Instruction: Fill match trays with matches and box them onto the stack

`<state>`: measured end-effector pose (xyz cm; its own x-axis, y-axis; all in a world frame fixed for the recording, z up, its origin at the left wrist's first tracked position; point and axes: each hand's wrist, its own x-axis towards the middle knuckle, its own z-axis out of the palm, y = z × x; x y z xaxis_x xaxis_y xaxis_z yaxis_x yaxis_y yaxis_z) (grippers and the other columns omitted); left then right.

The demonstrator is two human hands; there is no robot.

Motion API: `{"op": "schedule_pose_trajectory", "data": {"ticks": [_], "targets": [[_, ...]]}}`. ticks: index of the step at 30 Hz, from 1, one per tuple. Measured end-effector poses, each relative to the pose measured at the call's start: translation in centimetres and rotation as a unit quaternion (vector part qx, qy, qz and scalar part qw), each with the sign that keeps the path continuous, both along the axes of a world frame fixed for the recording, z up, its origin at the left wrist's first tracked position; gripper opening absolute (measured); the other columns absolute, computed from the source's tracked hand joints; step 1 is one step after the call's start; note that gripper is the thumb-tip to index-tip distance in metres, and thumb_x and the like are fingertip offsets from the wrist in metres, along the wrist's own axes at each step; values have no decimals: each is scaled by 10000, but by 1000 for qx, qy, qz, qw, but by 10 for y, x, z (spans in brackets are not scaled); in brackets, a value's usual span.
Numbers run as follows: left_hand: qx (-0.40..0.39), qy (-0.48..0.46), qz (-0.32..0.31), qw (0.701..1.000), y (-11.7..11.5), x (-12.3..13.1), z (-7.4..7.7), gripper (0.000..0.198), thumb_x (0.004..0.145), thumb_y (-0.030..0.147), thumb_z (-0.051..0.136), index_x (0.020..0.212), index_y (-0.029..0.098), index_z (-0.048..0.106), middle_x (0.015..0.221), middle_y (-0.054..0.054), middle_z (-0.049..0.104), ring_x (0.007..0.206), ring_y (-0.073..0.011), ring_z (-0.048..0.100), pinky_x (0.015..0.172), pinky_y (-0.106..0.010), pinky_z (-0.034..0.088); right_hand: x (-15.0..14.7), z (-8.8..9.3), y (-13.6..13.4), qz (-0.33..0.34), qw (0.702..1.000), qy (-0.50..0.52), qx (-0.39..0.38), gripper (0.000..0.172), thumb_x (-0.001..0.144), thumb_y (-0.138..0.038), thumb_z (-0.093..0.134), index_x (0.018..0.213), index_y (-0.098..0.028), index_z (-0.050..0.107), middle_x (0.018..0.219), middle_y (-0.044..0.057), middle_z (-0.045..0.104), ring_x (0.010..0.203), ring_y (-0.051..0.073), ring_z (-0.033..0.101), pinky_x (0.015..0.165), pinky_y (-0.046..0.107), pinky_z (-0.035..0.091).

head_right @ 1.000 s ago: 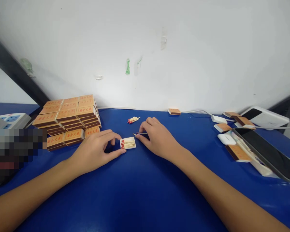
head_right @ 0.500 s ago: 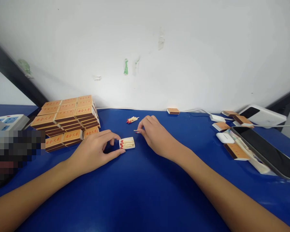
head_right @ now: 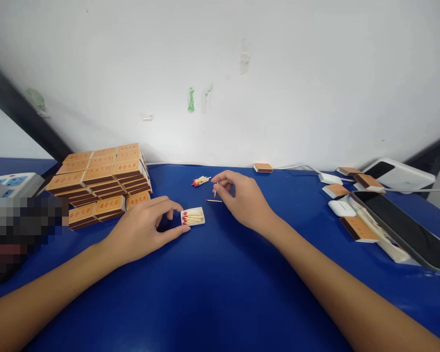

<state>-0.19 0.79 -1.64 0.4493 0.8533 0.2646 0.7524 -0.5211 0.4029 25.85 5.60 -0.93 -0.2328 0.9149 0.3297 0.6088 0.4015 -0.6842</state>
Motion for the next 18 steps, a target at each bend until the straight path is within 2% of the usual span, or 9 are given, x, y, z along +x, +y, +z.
{"op": "schedule_pose_trajectory", "data": {"ticks": [3, 5, 11, 18], "targets": [[-1, 1, -1, 1000, 0, 0, 0, 253, 914, 459, 742, 1034, 241, 701, 869, 34, 634, 680, -128, 568, 619, -285, 387, 2, 0, 4, -14, 998, 32, -51, 167, 940, -377, 669, 971, -220, 718, 917, 50, 792, 797, 209, 689, 725, 349, 487], [0, 1, -1, 1000, -1, -1, 0, 253, 915, 460, 740, 1035, 241, 701, 872, 33, 637, 680, -128, 569, 621, -286, 388, 3, -1, 6, -17, 998, 17, -66, 171, 921, -385, 685, 922, -220, 728, 905, 50, 791, 781, 206, 675, 737, 354, 485], [-1, 2, 0, 1000, 0, 0, 1, 256, 911, 455, 748, 1037, 237, 702, 866, 29, 636, 678, -128, 571, 616, -286, 387, 5, -10, 10, -45, 995, -77, -36, 149, 876, -387, 721, 858, -262, 800, 953, 39, 742, 875, 223, 613, 797, 380, 464], [-5, 5, 0, 1000, -1, 0, 3, 253, 919, 456, 735, 1034, 232, 706, 877, 21, 640, 686, -133, 572, 617, -287, 390, 10, -11, 8, 14, 993, -108, -38, 217, 902, -467, 705, 920, -270, 797, 982, 54, 694, 906, 237, 589, 810, 397, 489]]}}
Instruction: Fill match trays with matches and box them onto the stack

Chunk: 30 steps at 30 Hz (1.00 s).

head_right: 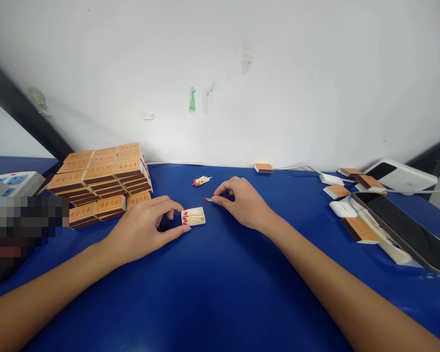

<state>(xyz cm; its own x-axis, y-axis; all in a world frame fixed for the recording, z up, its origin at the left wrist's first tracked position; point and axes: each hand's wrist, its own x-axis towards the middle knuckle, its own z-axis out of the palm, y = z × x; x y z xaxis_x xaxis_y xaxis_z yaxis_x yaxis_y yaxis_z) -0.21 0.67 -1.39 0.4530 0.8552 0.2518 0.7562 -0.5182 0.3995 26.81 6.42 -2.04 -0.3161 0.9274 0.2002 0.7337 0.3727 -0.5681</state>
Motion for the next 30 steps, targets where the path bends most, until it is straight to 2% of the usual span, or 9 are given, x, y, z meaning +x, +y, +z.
{"op": "schedule_pose_trajectory", "data": {"ticks": [4, 12, 18, 23, 30], "targets": [[0, 0, 1, 1000, 1, 1, 0, 257, 916, 455, 738, 1038, 232, 704, 869, 22, 637, 686, -135, 572, 615, -288, 388, 0, 2, -2, 48, 999, -19, -8, 234, 930, -478, 695, 887, -261, 769, 997, 62, 673, 944, 244, 580, 848, 412, 493], [2, -1, 1, 1000, 0, 1, 0, 258, 918, 462, 736, 1032, 233, 700, 876, 24, 639, 690, -132, 572, 623, -284, 385, -3, 3, -8, 95, 994, -26, 38, 183, 1004, -347, 612, 912, -218, 704, 1036, 83, 645, 1009, 258, 557, 923, 448, 489], [9, -1, -3, 1000, -1, 0, -1, 260, 923, 458, 733, 1038, 228, 700, 868, 20, 636, 676, -128, 568, 608, -281, 378, -21, 11, -28, 124, 990, -8, 67, 116, 1038, -283, 592, 974, -230, 672, 1074, 73, 627, 1050, 248, 542, 914, 418, 488], [13, -3, -7, 1000, -1, 0, -2, 252, 933, 455, 719, 1036, 226, 694, 871, 15, 640, 677, -130, 570, 610, -280, 387, -35, 11, -42, 142, 984, -30, 102, 63, 1013, -180, 601, 968, -216, 626, 1091, 95, 620, 1052, 260, 556, 920, 431, 516], [11, -5, -7, 1000, 0, 1, -1, 255, 925, 456, 725, 1029, 225, 698, 861, 11, 642, 669, -130, 569, 599, -275, 390, -26, 18, -38, 144, 984, -48, 98, 49, 1003, -244, 636, 968, -232, 667, 1088, 89, 607, 1048, 255, 588, 902, 429, 537]]}}
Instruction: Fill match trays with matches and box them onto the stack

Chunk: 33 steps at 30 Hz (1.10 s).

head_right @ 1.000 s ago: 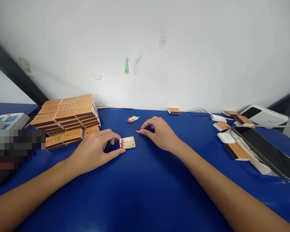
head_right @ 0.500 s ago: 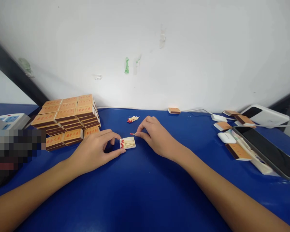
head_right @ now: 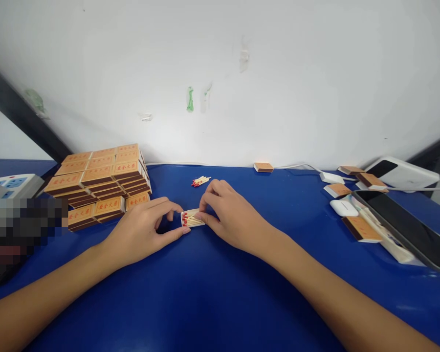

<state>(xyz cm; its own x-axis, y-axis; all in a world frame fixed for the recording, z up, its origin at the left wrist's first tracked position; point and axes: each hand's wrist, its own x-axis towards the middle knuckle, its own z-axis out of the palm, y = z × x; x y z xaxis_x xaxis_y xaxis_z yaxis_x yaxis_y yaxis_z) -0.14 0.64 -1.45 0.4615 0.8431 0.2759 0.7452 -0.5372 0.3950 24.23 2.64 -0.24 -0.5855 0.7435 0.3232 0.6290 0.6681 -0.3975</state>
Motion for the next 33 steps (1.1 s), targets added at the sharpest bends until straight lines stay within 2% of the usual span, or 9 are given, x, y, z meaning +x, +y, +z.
{"op": "schedule_pose_trajectory", "data": {"ticks": [6, 13, 17, 20, 23, 29, 33], "targets": [[-7, -1, 0, 1000, -1, 1, 1, 270, 926, 473, 725, 1027, 224, 701, 864, 15, 640, 672, -128, 566, 600, -279, 389, 0, 3, -2, 8, 999, -28, -40, 100, 1027, -228, 589, 951, -215, 652, 1065, 80, 611, 1024, 235, 609, 881, 399, 545], [-5, -1, -9, 1000, -1, 0, 0, 259, 932, 455, 718, 1032, 218, 694, 870, 11, 641, 669, -126, 561, 596, -276, 386, -6, -2, -3, -9, 999, -30, -6, 76, 1017, -191, 577, 969, -217, 630, 1077, 95, 619, 1030, 256, 610, 870, 422, 548], [-3, -8, -24, 1000, -1, 0, 0, 254, 935, 449, 717, 1041, 219, 691, 870, 16, 634, 664, -120, 553, 604, -277, 397, -7, 0, -6, -9, 1000, 2, -17, 82, 988, -161, 608, 1006, -229, 651, 1099, 84, 621, 1054, 246, 613, 890, 410, 536], [-5, -14, -29, 999, -1, 0, 0, 253, 930, 443, 723, 1049, 223, 690, 873, 22, 629, 658, -115, 549, 604, -277, 400, -8, 2, -9, -5, 1000, 9, -25, 39, 998, -249, 642, 990, -235, 678, 1075, 78, 619, 1016, 236, 612, 853, 392, 529], [-9, -15, -30, 999, -2, 0, 0, 246, 927, 433, 727, 1054, 225, 690, 879, 22, 628, 659, -114, 549, 610, -278, 409, -8, 1, -9, -5, 1000, -6, -12, 124, 1004, -317, 655, 928, -223, 684, 1015, 74, 604, 972, 231, 595, 807, 381, 516], [-7, -15, -38, 999, -4, 2, 0, 228, 921, 416, 735, 1044, 230, 689, 884, 26, 631, 651, -110, 541, 617, -278, 415, -8, -4, -7, 12, 1000, -17, 2, 173, 1022, -332, 637, 901, -212, 668, 970, 67, 589, 946, 223, 574, 793, 374, 502], [-5, -17, -42, 999, -4, 2, 0, 225, 918, 412, 742, 1036, 229, 688, 888, 25, 633, 655, -110, 543, 621, -277, 416, -7, -3, -6, 13, 1000, -17, -12, 134, 997, -322, 679, 914, -217, 673, 985, 62, 592, 948, 218, 576, 777, 362, 501]]}}
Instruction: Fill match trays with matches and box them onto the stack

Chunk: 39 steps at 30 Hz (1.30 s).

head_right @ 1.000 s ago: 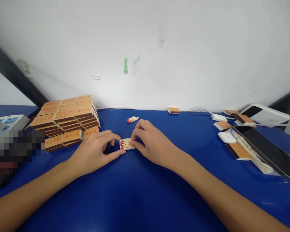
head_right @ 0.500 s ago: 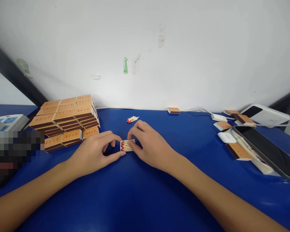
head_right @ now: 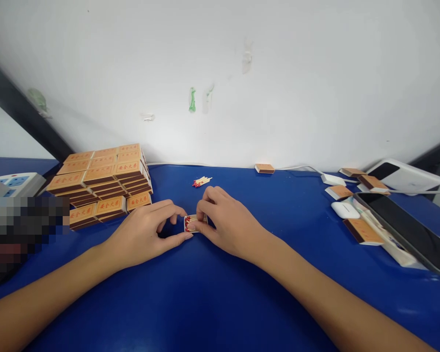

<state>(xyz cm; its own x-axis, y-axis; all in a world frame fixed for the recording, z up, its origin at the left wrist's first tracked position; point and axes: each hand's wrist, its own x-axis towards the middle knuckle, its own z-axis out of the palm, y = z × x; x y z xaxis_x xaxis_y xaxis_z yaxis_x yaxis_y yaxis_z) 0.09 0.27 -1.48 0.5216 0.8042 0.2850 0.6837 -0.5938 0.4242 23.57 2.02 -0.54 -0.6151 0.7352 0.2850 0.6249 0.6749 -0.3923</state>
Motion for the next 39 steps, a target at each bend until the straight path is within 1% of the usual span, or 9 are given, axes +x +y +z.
{"op": "schedule_pose_trajectory", "data": {"ticks": [15, 19, 22, 25, 28, 30, 32, 35, 39], "targets": [[-3, 8, 5, 1000, 1, -1, 0, 240, 916, 409, 747, 1048, 218, 686, 899, 21, 635, 658, -111, 536, 616, -276, 407, 7, 2, 5, 44, 985, -76, 151, 19, 980, -192, 682, 981, -181, 697, 1017, 85, 604, 924, 218, 573, 732, 330, 501], [-3, 8, 5, 1000, 1, -2, -1, 244, 918, 419, 743, 1053, 225, 684, 891, 25, 630, 667, -116, 539, 617, -277, 405, 6, 3, 4, 49, 977, -83, 188, 125, 1029, -189, 592, 962, -179, 697, 985, 91, 618, 898, 219, 572, 718, 330, 498], [2, 8, 2, 1000, 1, -2, -2, 250, 921, 431, 741, 1055, 228, 684, 893, 25, 631, 670, -117, 544, 620, -275, 404, 7, 0, 14, 10, 984, -54, 170, 155, 1052, -263, 564, 1012, -195, 697, 984, 92, 649, 927, 236, 588, 785, 367, 524], [5, 6, -2, 1000, 0, -2, -2, 240, 926, 430, 737, 1047, 230, 682, 899, 26, 635, 676, -117, 551, 621, -273, 403, 10, -8, 35, -32, 989, -35, 138, 251, 1062, -240, 507, 1258, -204, 661, 1179, 125, 693, 1086, 280, 601, 928, 454, 526], [5, 7, -2, 1000, 1, -3, -2, 239, 928, 433, 733, 1042, 230, 681, 892, 29, 631, 672, -116, 548, 614, -275, 399, 9, -18, 60, -42, 994, -50, 90, 468, 1062, -210, 437, 1527, -221, 493, 1510, 138, 575, 1366, 321, 496, 1057, 545, 474], [3, 9, -1, 1000, 1, -3, -2, 242, 927, 437, 733, 1042, 230, 682, 889, 31, 627, 664, -114, 543, 612, -278, 402, 6, -23, 72, -34, 996, -58, 59, 503, 1068, -211, 393, 1566, -228, 459, 1595, 127, 505, 1447, 324, 427, 1091, 568, 445], [3, 10, 0, 1000, 2, -3, -3, 242, 924, 435, 735, 1040, 230, 683, 883, 32, 622, 657, -112, 538, 613, -281, 406, 2, -26, 79, -24, 997, -54, 46, 459, 1075, -218, 378, 1503, -215, 544, 1548, 132, 555, 1412, 319, 454, 1087, 551, 445], [5, 11, -1, 1000, 2, -3, -3, 235, 922, 427, 740, 1037, 231, 683, 872, 35, 618, 657, -112, 540, 618, -282, 409, -1, -25, 80, -19, 998, -37, 55, 338, 1071, -248, 445, 1289, -193, 697, 1302, 140, 690, 1228, 301, 549, 1040, 501, 465], [4, 5, -1, 1000, 2, -3, -2, 240, 921, 426, 743, 1047, 230, 685, 877, 30, 627, 664, -115, 550, 618, -282, 411, 9, -21, 67, -27, 997, -17, 67, 257, 1063, -288, 513, 1149, -207, 741, 1114, 125, 695, 1063, 281, 570, 969, 470, 478]]}}
